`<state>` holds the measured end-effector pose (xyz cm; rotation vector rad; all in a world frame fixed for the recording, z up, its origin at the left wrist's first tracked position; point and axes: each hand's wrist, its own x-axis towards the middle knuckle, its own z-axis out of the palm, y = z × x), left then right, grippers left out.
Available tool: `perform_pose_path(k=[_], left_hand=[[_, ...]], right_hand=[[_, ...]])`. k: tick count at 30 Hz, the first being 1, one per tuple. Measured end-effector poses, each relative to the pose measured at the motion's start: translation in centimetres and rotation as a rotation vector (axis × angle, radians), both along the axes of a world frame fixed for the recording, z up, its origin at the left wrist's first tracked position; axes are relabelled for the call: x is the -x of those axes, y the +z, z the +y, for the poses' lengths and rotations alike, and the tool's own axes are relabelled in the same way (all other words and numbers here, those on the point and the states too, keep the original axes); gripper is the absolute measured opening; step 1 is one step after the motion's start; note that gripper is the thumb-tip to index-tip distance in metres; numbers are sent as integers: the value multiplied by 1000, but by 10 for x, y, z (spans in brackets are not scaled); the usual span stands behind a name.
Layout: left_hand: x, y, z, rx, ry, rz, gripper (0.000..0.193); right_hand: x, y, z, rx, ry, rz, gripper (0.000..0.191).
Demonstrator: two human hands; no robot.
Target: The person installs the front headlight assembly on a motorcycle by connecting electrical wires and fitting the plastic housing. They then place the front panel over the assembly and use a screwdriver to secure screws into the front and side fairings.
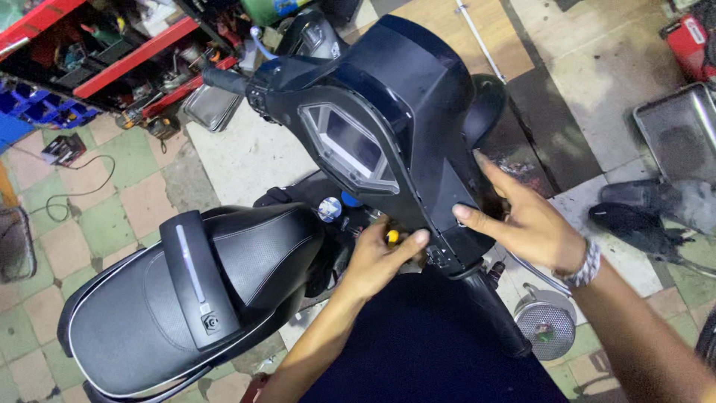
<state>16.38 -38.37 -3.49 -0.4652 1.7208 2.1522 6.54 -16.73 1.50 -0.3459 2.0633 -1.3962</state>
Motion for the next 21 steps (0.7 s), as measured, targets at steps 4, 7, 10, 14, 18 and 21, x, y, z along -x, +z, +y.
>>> perform_pose_path(k=[4,7,10,14,18,21], left_hand=[[-4,-31,11,-131,38,-6,43],[-13,-34,21,-5,109,15,41],[-17,-32,27,25,188,8,41],[-18,-35,21,-38,26,75,49],[-22,-42,18,-197,-68,224,66],[-23,-50,21,-161,-90,158,64]], right_hand=[[19,0,-5,-330,175,13,95],[10,3,-8,-489,127,-15,100],[8,4,-4,-513,130,71,101],[26,-1,13,-228,453,79,119],[35,-21,18,-9,513,-39,133],[29,-34,19,-122,457,-20,137]])
